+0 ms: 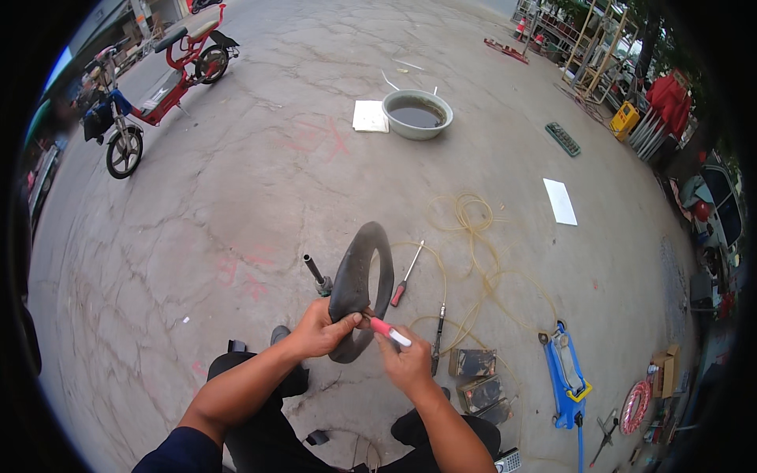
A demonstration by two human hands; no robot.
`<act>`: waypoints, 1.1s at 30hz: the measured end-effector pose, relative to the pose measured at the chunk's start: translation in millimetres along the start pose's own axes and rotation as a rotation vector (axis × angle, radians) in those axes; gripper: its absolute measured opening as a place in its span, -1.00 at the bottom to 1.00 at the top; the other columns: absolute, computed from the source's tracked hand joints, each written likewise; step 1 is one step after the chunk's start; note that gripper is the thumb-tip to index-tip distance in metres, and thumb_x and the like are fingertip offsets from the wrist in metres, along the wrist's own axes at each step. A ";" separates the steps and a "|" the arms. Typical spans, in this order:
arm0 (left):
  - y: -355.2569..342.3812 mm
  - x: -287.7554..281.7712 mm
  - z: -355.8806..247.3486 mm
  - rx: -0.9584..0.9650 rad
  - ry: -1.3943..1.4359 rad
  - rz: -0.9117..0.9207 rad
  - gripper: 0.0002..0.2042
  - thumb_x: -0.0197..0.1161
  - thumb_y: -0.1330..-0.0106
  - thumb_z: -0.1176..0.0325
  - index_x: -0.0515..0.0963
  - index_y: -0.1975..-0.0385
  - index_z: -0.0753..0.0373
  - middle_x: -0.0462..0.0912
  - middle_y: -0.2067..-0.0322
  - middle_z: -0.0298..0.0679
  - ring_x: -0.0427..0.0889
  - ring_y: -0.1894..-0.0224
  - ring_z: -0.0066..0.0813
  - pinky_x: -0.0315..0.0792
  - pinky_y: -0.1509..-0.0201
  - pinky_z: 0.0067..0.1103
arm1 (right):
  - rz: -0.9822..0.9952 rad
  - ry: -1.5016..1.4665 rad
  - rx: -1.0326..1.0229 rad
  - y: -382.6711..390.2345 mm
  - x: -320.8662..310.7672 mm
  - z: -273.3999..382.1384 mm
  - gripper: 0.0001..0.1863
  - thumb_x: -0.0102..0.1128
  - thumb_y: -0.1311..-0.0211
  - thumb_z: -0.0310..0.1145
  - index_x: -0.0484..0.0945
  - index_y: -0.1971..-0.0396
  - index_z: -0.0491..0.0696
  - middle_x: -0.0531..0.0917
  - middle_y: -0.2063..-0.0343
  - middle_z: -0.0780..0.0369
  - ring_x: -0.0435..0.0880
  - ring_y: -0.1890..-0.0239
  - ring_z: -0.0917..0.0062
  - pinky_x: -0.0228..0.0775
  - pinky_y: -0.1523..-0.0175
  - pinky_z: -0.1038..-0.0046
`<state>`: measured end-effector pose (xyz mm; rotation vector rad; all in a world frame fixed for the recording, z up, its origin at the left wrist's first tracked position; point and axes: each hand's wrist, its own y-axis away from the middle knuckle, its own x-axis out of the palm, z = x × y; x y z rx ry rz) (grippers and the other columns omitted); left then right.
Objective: The person selects a tire from a pile, cuts it with shears, then attaches an air hose to inflate it. The tire visibly expands as air is added.
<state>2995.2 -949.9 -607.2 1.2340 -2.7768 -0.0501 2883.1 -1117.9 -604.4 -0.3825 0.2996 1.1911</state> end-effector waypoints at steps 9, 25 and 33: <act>-7.3 7.0 12.7 -0.011 -0.269 -0.085 -0.35 0.60 -0.05 -0.06 0.49 0.12 0.36 0.58 0.38 -0.21 0.57 0.30 -0.44 0.51 0.20 -0.47 | 0.012 0.086 -0.119 5.9 22.2 -8.4 -0.86 0.33 -0.20 -0.46 0.63 0.25 -0.13 0.64 0.43 0.03 0.65 0.37 0.00 0.47 0.33 0.15; -11.9 -2.7 10.5 -0.130 -0.177 -0.005 -0.49 0.64 -0.05 0.15 0.50 0.18 0.30 0.54 0.41 -0.38 0.53 0.36 -0.63 0.47 0.30 -0.60 | 0.473 -0.517 0.407 2.7 -20.7 -8.9 -0.52 0.23 -0.44 -0.01 0.66 0.14 -0.23 0.65 0.39 0.31 0.56 0.37 0.67 0.46 0.20 0.54; -12.0 -8.3 9.6 -0.080 -0.208 0.023 -0.44 0.65 0.04 0.07 0.49 0.25 0.33 0.56 0.44 -0.34 0.52 0.35 -0.58 0.46 0.26 -0.56 | 0.553 -0.757 0.451 12.0 -10.1 -16.6 -0.65 0.23 -0.46 -0.17 0.66 0.14 -0.22 0.65 0.38 0.33 0.61 0.35 0.65 0.48 0.19 0.50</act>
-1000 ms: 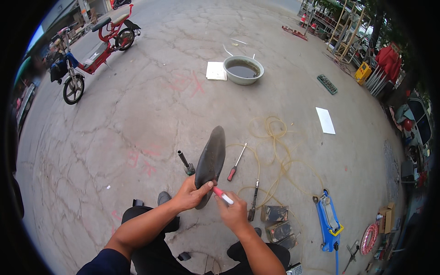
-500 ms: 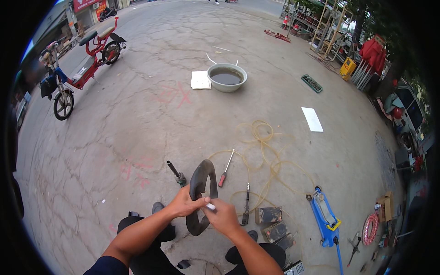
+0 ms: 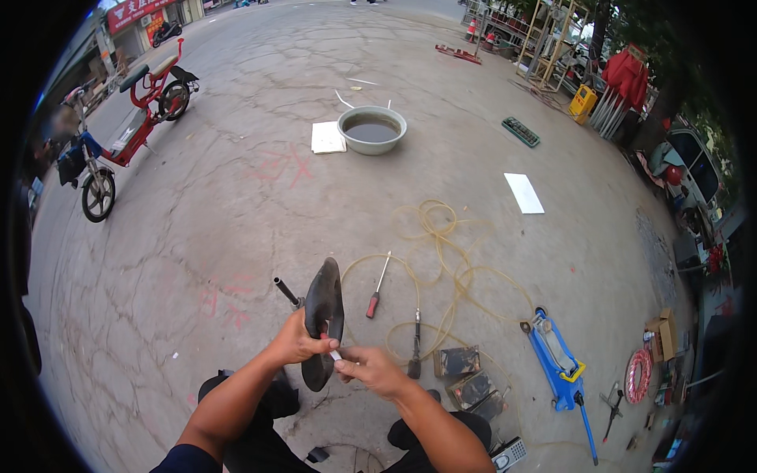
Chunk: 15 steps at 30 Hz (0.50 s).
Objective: The person selects a tire from a pile, cuts it with shears, then attaches an air hose to inflate it. The tire visibly expands as air is added.
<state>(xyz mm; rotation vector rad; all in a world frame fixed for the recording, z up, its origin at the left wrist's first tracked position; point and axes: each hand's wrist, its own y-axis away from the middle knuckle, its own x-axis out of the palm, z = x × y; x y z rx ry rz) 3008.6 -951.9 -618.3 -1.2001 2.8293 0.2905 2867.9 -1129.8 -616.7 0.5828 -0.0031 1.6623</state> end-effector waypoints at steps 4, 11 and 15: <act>0.9 -7.8 -5.7 0.001 -0.002 0.075 -0.45 0.62 0.03 0.13 0.52 0.14 0.31 0.52 0.44 -0.39 0.49 0.35 -0.59 0.42 0.26 -0.59 | -0.041 -0.013 -0.027 -0.1 13.3 -8.0 -0.71 0.27 -0.43 -0.28 0.66 0.11 -0.23 0.64 0.39 0.33 0.62 0.39 0.66 0.50 0.22 0.53; -5.2 -18.4 0.0 -0.099 0.152 0.146 -0.38 0.63 0.03 0.08 0.52 0.06 0.33 0.51 0.42 -0.42 0.49 0.32 -0.61 0.41 0.21 -0.61 | -0.102 0.015 -0.095 -12.4 30.0 -13.0 -0.75 0.28 -0.42 -0.30 0.68 0.19 -0.23 0.66 0.42 0.31 0.66 0.42 0.67 0.50 0.35 0.56; -5.3 -16.1 -0.9 0.167 -0.052 -0.269 -0.01 0.66 0.04 0.06 0.27 -0.35 0.42 0.54 -0.12 -0.05 0.50 -0.16 -0.30 0.37 -0.29 -0.39 | -0.203 0.024 -0.171 -18.3 18.2 -7.3 -0.72 0.27 -0.42 -0.30 0.65 0.14 -0.26 0.67 0.38 0.25 0.70 0.39 0.59 0.57 0.25 0.52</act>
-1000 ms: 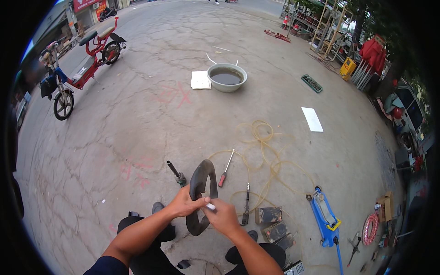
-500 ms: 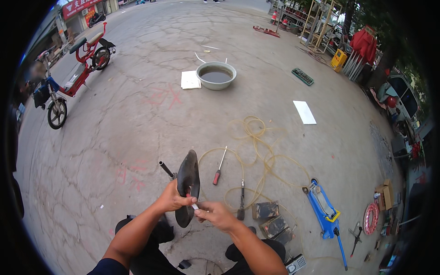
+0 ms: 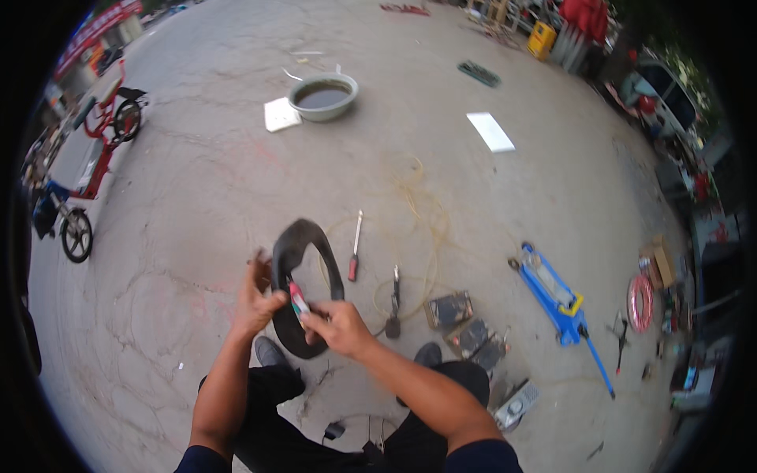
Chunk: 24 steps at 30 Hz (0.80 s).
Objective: The person selects a tire from a pile, cuts it with shears, then attaches an air hose to inflate it. The tire visibly expands as air is added.
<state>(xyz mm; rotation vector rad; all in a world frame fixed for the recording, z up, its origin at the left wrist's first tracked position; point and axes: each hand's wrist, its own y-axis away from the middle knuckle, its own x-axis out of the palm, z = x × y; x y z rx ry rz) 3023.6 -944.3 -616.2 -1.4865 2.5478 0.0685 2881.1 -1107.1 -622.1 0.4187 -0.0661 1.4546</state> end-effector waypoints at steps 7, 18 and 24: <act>51.9 21.7 -5.8 -0.199 -0.046 0.220 -0.57 0.14 -0.53 0.01 0.54 0.14 0.37 0.64 0.28 -0.26 0.57 0.19 -0.55 0.43 0.09 -0.64 | 0.007 -0.231 -0.015 -10.8 3.7 -9.0 -0.68 0.26 -0.45 -0.32 0.61 0.00 -0.27 0.70 0.31 0.25 0.66 0.31 0.65 0.56 0.17 0.54; 37.1 38.3 -10.8 -0.323 0.599 0.318 -0.36 0.13 -0.46 -0.07 0.40 -0.22 0.47 0.57 -0.10 -0.03 0.64 -0.04 -0.32 0.51 -0.18 -0.42 | 0.005 -0.081 -0.192 -14.1 17.7 8.3 -0.76 0.31 -0.35 -0.44 0.60 0.09 -0.27 0.62 0.36 0.33 0.58 0.27 0.70 0.48 0.18 0.55; 23.5 27.0 -6.8 -0.207 0.616 0.182 -0.56 0.16 -0.51 0.03 0.57 0.01 0.38 0.71 0.05 -0.02 0.68 -0.07 -0.13 0.52 -0.23 -0.25 | 0.306 0.115 -0.203 3.0 -46.6 -0.3 -0.56 0.41 -0.27 -0.31 0.60 -0.04 -0.28 0.73 0.14 0.14 0.68 0.05 0.54 0.56 -0.10 0.43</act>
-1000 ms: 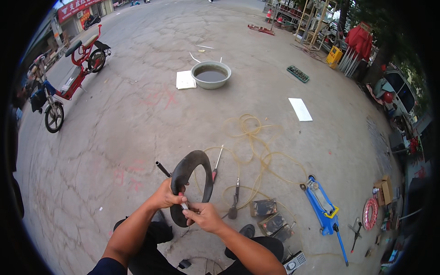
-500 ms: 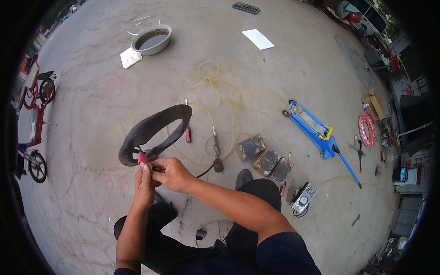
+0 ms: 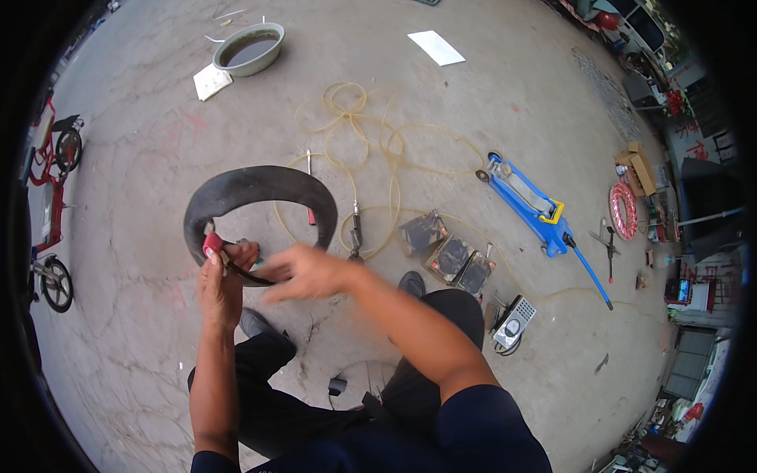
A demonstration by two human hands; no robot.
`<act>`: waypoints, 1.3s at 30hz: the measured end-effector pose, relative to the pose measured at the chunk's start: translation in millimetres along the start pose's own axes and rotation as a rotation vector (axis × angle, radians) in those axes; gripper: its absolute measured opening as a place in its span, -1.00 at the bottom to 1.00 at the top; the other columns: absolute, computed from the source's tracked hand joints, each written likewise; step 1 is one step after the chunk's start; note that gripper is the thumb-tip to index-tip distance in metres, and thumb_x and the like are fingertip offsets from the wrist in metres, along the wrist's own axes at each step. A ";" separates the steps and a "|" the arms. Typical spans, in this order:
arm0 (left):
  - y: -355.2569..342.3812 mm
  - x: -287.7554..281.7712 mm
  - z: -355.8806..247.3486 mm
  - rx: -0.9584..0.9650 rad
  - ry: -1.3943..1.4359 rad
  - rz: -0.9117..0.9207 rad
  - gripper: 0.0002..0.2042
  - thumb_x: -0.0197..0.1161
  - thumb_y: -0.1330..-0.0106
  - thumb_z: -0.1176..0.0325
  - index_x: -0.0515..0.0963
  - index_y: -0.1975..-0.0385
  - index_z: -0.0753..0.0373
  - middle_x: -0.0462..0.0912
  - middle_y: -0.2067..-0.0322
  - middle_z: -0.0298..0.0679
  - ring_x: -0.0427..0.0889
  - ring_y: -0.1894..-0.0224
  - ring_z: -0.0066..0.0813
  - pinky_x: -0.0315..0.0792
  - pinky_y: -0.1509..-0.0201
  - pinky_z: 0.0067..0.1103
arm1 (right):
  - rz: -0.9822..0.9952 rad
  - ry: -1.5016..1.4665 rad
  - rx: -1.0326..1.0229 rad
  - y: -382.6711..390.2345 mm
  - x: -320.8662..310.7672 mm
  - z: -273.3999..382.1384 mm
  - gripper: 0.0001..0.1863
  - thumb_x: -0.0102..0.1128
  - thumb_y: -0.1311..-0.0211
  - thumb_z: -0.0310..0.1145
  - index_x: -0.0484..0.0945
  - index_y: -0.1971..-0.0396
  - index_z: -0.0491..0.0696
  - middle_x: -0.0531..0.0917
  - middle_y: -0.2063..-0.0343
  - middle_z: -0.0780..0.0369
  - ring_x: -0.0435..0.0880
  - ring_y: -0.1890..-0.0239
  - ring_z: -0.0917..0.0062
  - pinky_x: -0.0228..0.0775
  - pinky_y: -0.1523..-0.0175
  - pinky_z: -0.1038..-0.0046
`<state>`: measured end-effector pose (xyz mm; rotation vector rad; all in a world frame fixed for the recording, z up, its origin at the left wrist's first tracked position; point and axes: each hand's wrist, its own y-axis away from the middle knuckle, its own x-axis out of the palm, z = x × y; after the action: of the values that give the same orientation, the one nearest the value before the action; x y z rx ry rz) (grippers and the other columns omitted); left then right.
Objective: The person selects a tire from a pile, cuts it with shears, then attaches an air hose to inflate it. The tire visibly expands as air is added.
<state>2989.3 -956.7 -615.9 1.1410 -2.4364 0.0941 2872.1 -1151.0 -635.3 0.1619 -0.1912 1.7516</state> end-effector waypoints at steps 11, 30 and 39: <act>0.6 -2.4 -7.1 0.041 -0.208 -0.069 -0.57 0.03 -0.57 0.01 0.44 0.02 0.36 0.68 0.35 -0.13 0.72 0.23 -0.23 0.59 -0.02 -0.26 | -0.823 0.741 0.888 56.3 -156.7 -269.7 -0.01 0.59 0.18 0.22 0.54 -0.07 -0.34 0.65 -0.01 -0.17 0.65 -0.09 0.03 0.46 -0.20 0.17; 3.3 -4.7 -36.0 -0.032 -0.002 -0.020 -0.56 0.05 -0.55 0.02 0.40 0.06 0.40 0.65 0.44 0.01 0.74 0.35 -0.07 0.65 0.13 -0.23 | -0.835 -0.272 0.668 41.2 -184.5 -289.4 -0.51 0.44 -0.19 -0.13 0.56 -0.04 -0.07 0.65 0.22 0.26 0.54 0.09 0.44 0.38 -0.02 0.25; 5.9 -10.8 -59.4 0.093 0.000 -0.077 -0.66 0.11 -0.57 0.16 0.49 0.15 0.41 0.68 0.39 -0.16 0.74 0.37 -0.42 0.59 0.23 -0.54 | -0.811 0.443 0.612 62.0 -167.1 -46.8 -0.41 0.53 -0.09 0.03 0.56 0.17 -0.19 0.56 0.47 0.31 0.49 0.46 0.62 0.34 0.36 0.47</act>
<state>3012.7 -930.6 -566.4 1.2738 -2.4071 0.1845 2842.4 -1312.3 -719.3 0.2445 0.6615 0.9476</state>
